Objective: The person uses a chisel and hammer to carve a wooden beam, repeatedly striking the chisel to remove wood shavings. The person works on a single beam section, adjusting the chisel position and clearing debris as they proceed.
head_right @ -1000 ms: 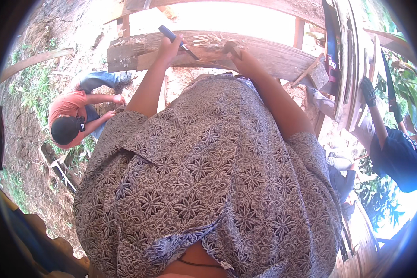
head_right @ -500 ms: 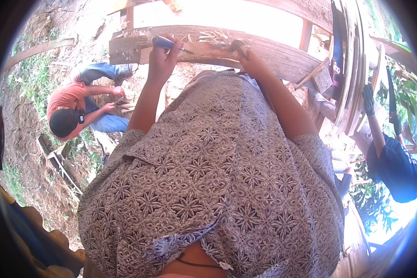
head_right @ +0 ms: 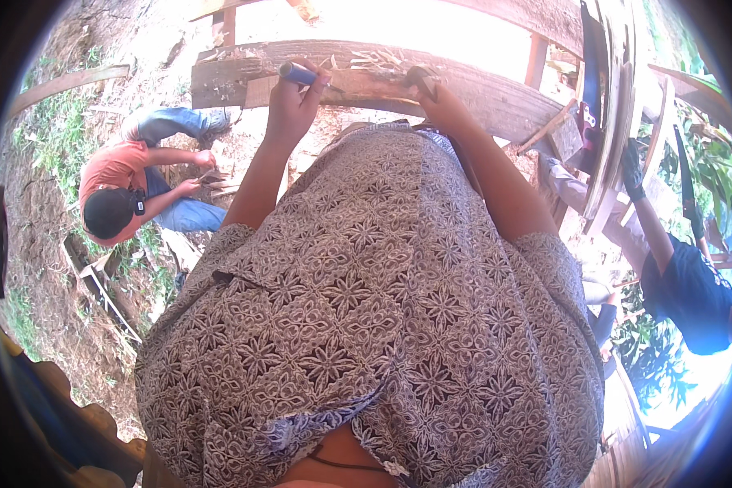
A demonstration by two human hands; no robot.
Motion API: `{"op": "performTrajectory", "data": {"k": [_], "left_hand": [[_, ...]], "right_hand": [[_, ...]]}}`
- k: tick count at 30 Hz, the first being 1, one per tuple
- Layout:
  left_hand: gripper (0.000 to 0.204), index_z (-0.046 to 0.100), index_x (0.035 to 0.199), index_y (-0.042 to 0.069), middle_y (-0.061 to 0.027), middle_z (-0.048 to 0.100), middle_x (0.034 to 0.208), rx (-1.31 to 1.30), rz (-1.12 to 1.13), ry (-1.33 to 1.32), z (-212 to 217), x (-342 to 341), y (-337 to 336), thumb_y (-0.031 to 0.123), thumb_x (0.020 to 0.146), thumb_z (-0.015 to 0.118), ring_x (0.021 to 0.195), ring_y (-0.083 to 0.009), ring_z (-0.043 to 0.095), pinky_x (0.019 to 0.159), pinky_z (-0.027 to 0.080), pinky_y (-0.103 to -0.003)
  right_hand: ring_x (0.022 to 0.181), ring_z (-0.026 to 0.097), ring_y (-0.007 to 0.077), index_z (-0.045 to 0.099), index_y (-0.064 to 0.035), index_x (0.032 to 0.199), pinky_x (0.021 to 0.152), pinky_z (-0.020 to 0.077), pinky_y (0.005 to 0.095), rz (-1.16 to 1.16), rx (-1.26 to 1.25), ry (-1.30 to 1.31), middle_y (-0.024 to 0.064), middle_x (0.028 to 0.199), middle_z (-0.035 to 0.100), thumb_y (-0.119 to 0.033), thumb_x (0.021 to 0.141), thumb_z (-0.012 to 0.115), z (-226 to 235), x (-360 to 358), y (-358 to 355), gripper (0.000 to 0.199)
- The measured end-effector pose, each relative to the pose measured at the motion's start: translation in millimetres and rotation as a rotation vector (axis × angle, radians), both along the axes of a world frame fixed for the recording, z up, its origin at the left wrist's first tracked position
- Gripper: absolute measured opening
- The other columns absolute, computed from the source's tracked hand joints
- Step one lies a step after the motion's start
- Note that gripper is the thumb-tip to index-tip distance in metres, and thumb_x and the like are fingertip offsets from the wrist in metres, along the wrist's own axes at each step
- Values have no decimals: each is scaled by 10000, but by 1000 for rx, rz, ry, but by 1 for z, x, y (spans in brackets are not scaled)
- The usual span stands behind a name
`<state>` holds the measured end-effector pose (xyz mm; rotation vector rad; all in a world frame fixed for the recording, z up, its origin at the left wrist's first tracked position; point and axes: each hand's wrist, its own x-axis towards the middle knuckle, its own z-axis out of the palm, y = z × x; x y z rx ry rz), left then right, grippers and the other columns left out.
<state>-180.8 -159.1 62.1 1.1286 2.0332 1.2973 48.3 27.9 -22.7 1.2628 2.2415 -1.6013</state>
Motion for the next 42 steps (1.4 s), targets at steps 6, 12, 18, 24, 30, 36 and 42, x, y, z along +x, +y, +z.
{"op": "performTrajectory", "data": {"k": [6, 12, 18, 24, 30, 36, 42], "left_hand": [[152, 553, 1029, 26, -103, 694, 950, -50, -19, 24, -3, -3, 2, 157, 987, 617, 927, -199, 698, 822, 598, -353], [192, 553, 1012, 38, -128, 687, 891, -86, -42, 137, -5, 2, 9, 205, 971, 638, 858, -268, 700, 748, 571, -372], [275, 510, 1043, 71, -155, 679, 786, -117, -92, 266, -7, 10, 19, 278, 947, 664, 737, -362, 692, 630, 526, -427], [230, 532, 1049, 86, -144, 684, 814, -35, -119, 273, -11, 9, 16, 211, 929, 682, 755, -350, 697, 622, 533, -412], [208, 552, 1059, 88, -143, 693, 851, 65, -78, 283, -8, 22, 5, 170, 920, 684, 766, -353, 702, 629, 543, -416], [208, 588, 1068, 81, -161, 707, 903, -48, -97, 267, -15, 23, 5, 188, 918, 683, 815, -355, 708, 657, 557, -412], [205, 604, 1092, 42, -159, 697, 927, -35, -67, 217, -20, 25, -11, 152, 925, 649, 859, -337, 713, 701, 570, -397]], "right_hand": [[947, 648, 253, 607, 6, 1203, 831, 485, 388, 47, -74, -97, 153, 991, 677, -343, 991, 526, 5, -5, 3, 417], [947, 654, 275, 604, 27, 1189, 819, 488, 417, 73, -4, -111, 162, 965, 677, -351, 987, 538, 14, -7, 4, 433], [702, 537, 139, 623, -27, 1066, 650, 435, 329, 79, 184, 196, 37, 767, 577, -406, 992, 575, 109, -35, 4, 389], [664, 517, 100, 605, -14, 1129, 613, 432, 281, 160, 188, 591, 35, 727, 553, -329, 1020, 567, 228, -58, -23, 335], [573, 520, 171, 564, 3, 977, 562, 424, 339, 328, 303, 528, 86, 688, 561, -286, 1004, 582, 210, -63, -34, 291], [583, 541, 164, 586, 9, 995, 560, 428, 332, 429, 292, 479, 90, 676, 577, -274, 985, 622, 212, -53, -39, 286], [560, 528, 151, 612, -1, 1027, 538, 422, 327, 383, 91, 456, 85, 655, 571, -270, 987, 625, 237, -49, -43, 272]]}}
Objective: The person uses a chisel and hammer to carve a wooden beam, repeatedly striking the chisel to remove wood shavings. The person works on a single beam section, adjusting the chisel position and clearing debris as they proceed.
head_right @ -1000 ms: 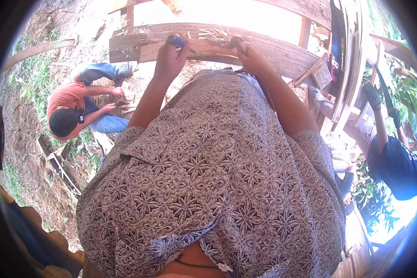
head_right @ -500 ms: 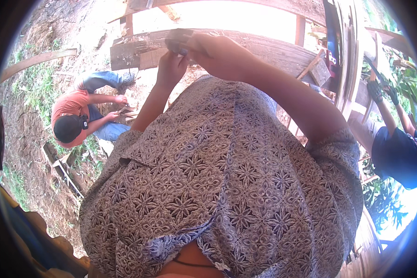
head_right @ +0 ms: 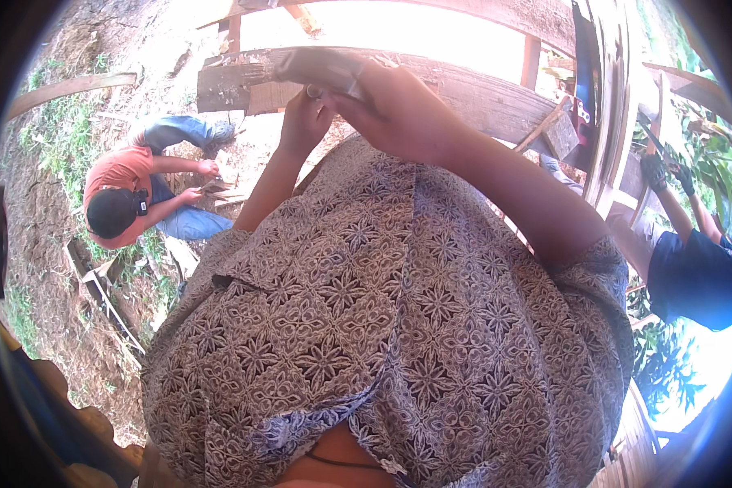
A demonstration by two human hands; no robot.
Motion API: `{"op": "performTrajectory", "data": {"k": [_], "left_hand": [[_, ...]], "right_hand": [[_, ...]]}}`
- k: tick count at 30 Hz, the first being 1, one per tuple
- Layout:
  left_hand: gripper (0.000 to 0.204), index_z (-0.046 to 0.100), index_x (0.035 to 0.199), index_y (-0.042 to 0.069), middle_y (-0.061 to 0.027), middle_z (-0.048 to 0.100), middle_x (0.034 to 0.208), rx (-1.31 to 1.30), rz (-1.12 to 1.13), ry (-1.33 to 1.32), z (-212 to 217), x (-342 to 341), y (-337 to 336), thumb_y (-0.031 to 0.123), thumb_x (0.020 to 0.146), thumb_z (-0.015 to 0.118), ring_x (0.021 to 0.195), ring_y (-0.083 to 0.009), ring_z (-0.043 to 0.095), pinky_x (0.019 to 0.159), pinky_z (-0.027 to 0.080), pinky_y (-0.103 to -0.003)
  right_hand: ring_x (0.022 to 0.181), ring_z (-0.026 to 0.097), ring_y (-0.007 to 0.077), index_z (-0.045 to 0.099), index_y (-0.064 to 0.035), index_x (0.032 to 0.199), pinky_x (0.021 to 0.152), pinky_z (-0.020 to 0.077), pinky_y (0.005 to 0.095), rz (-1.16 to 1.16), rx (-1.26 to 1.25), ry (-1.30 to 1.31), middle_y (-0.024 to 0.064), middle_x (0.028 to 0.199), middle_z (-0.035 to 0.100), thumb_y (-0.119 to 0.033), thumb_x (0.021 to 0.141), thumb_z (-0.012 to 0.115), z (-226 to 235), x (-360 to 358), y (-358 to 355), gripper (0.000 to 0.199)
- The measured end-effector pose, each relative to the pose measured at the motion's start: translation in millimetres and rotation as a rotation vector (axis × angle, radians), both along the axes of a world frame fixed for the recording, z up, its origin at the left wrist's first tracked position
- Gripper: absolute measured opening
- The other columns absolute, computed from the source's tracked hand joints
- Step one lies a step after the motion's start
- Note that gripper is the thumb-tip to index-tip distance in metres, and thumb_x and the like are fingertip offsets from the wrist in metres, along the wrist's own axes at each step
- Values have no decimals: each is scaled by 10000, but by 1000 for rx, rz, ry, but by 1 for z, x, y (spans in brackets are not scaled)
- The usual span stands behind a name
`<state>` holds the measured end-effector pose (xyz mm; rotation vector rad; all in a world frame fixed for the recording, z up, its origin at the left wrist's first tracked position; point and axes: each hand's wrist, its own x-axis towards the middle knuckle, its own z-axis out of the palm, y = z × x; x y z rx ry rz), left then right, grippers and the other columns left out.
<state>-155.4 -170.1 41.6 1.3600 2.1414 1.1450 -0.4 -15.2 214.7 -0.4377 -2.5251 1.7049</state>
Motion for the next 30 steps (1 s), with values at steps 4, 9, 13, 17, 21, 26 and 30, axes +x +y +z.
{"op": "performTrajectory", "data": {"k": [4, 9, 13, 17, 21, 26, 30], "left_hand": [[179, 589, 1073, 15, -151, 680, 904, 46, -21, 13, 1, -7, 13, 97, 923, 639, 869, -327, 712, 720, 578, -388], [148, 587, 1007, 14, -121, 677, 879, -45, -13, 2, 0, -20, 20, 107, 924, 666, 840, -294, 705, 720, 563, -377], [147, 590, 1000, 20, -99, 692, 878, -5, 4, -54, -7, -28, 23, 132, 941, 664, 849, -226, 717, 770, 577, -360], [256, 578, 1031, 19, -132, 702, 912, -122, 46, -25, -4, -39, 37, 242, 948, 671, 892, -263, 723, 832, 569, -387], [418, 581, 1070, 10, -148, 717, 870, -171, 56, -48, -10, -54, 54, 371, 906, 709, 842, -294, 728, 752, 566, -404], [363, 552, 1076, 12, -120, 719, 890, -211, 56, -243, -25, -74, 71, 312, 926, 692, 833, -237, 728, 748, 582, -360], [310, 550, 1086, 15, -87, 691, 963, -465, 37, -430, -57, -74, 66, 279, 953, 645, 860, -189, 707, 730, 597, -295]], "right_hand": [[559, 508, 130, 614, -2, 1066, 533, 410, 316, 4, 215, -2, 54, 647, 555, -271, 1000, 607, -33, -10, 13, 277], [637, 524, 130, 589, -7, 1049, 596, 425, 320, 16, 269, 85, 37, 704, 562, -304, 1012, 584, -47, -24, 24, 300], [757, 579, 183, 564, -36, 1174, 704, 473, 345, -4, 358, -34, 88, 850, 610, -244, 1006, 538, -62, -19, 40, 268], [911, 651, 288, 494, -89, 1356, 895, 523, 403, 6, 225, -375, 144, 1075, 653, -70, 975, 480, -39, -15, 40, 382], [825, 627, 248, 579, -43, 1169, 785, 484, 407, -118, 93, -387, 130, 909, 643, -246, 963, 573, -158, 21, 45, 289], [808, 611, 238, 618, -32, 1083, 738, 462, 396, -283, 43, -429, 127, 836, 632, -319, 957, 614, -245, 40, 48, 313], [818, 612, 237, 621, -36, 1085, 745, 463, 389, -290, 19, -430, 123, 851, 635, -326, 961, 614, -253, 38, 45, 316]]}}
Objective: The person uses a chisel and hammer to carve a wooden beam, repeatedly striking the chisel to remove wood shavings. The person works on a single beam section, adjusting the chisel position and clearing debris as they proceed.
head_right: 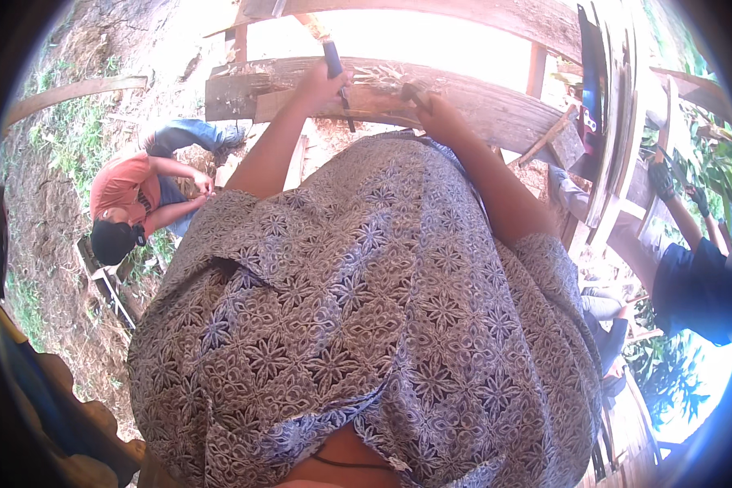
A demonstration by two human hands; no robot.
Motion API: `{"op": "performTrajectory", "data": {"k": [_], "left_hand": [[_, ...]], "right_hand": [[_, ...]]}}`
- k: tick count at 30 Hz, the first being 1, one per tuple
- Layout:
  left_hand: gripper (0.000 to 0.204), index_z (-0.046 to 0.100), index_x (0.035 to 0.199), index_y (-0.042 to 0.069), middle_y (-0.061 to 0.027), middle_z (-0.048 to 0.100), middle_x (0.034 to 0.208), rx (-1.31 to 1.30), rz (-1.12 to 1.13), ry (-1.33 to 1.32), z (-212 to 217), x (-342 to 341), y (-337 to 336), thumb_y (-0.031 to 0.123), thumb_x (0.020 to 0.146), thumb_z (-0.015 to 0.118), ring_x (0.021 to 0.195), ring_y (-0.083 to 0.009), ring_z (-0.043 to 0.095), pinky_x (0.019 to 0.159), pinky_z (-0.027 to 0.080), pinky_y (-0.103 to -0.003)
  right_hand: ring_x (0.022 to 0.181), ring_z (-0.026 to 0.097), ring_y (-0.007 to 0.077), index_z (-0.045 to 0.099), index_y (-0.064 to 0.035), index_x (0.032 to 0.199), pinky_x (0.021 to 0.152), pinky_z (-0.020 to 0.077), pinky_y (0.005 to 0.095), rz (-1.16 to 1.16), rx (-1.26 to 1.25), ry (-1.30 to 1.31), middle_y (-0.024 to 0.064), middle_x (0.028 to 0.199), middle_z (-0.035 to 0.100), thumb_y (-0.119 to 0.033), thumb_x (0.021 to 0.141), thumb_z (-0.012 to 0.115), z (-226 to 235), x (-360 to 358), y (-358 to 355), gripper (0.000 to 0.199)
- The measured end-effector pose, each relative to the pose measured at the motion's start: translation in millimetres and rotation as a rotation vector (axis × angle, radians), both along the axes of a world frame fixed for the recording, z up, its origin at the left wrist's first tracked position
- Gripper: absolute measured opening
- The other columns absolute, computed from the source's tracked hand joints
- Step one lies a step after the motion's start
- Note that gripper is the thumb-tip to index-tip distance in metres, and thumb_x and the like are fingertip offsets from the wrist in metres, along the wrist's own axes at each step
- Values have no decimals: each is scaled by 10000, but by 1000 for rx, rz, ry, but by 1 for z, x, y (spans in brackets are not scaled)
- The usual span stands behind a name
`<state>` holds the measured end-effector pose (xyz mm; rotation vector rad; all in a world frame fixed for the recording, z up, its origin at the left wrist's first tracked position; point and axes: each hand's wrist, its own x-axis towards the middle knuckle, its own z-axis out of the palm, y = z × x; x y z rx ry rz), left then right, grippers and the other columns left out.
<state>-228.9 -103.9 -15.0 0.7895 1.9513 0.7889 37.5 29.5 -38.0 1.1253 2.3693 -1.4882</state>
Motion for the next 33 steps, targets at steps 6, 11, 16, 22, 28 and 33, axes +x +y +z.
{"op": "performTrajectory", "data": {"k": [6, 11, 16, 22, 28, 33], "left_hand": [[262, 568, 1030, 42, -76, 693, 875, 107, -75, 230, 21, 20, -12, 246, 925, 696, 822, -169, 693, 761, 550, -331], [174, 582, 1034, 41, -79, 670, 985, 291, 46, 30, 47, 40, -61, 171, 954, 665, 966, -156, 672, 860, 533, -321], [175, 532, 1095, 16, -111, 665, 1014, 646, 296, -67, 60, 42, -89, 60, 962, 638, 990, -172, 670, 877, 536, -294], [157, 546, 1084, 16, -106, 666, 1016, 552, 282, 78, 69, 37, -96, 54, 961, 637, 1000, -158, 661, 868, 536, -289], [123, 580, 1013, 9, -91, 690, 899, 568, 271, 172, 69, 41, -90, 67, 946, 666, 871, -119, 672, 755, 555, -271], [129, 591, 1055, 19, -84, 683, 967, 476, 220, 128, 73, 42, -90, 60, 950, 654, 948, -134, 668, 834, 551, -272]], "right_hand": [[821, 614, 245, 610, -47, 1113, 750, 464, 393, -31, 2, 2, 118, 861, 637, -303, 971, 605, -12, 8, -2, 293], [820, 613, 261, 596, -51, 1119, 753, 466, 397, 6, 34, -20, 126, 873, 642, -281, 968, 607, -17, 12, 1, 275], [837, 614, 263, 600, -46, 1125, 769, 468, 396, 10, 71, 30, 136, 881, 643, -270, 961, 614, -17, 11, 0, 278], [1018, 647, 326, 592, -29, 1138, 855, 484, 435, 40, 9, -26, 185, 1043, 662, -287, 967, 561, -12, 8, 4, 311], [994, 646, 337, 592, -15, 1126, 849, 487, 424, 19, -18, -7, 189, 1029, 657, -281, 961, 568, -15, 10, 3, 314], [899, 626, 267, 596, -34, 1126, 810, 478, 395, 1, 44, 46, 144, 936, 649, -274, 961, 587, -27, 14, 1, 292]]}}
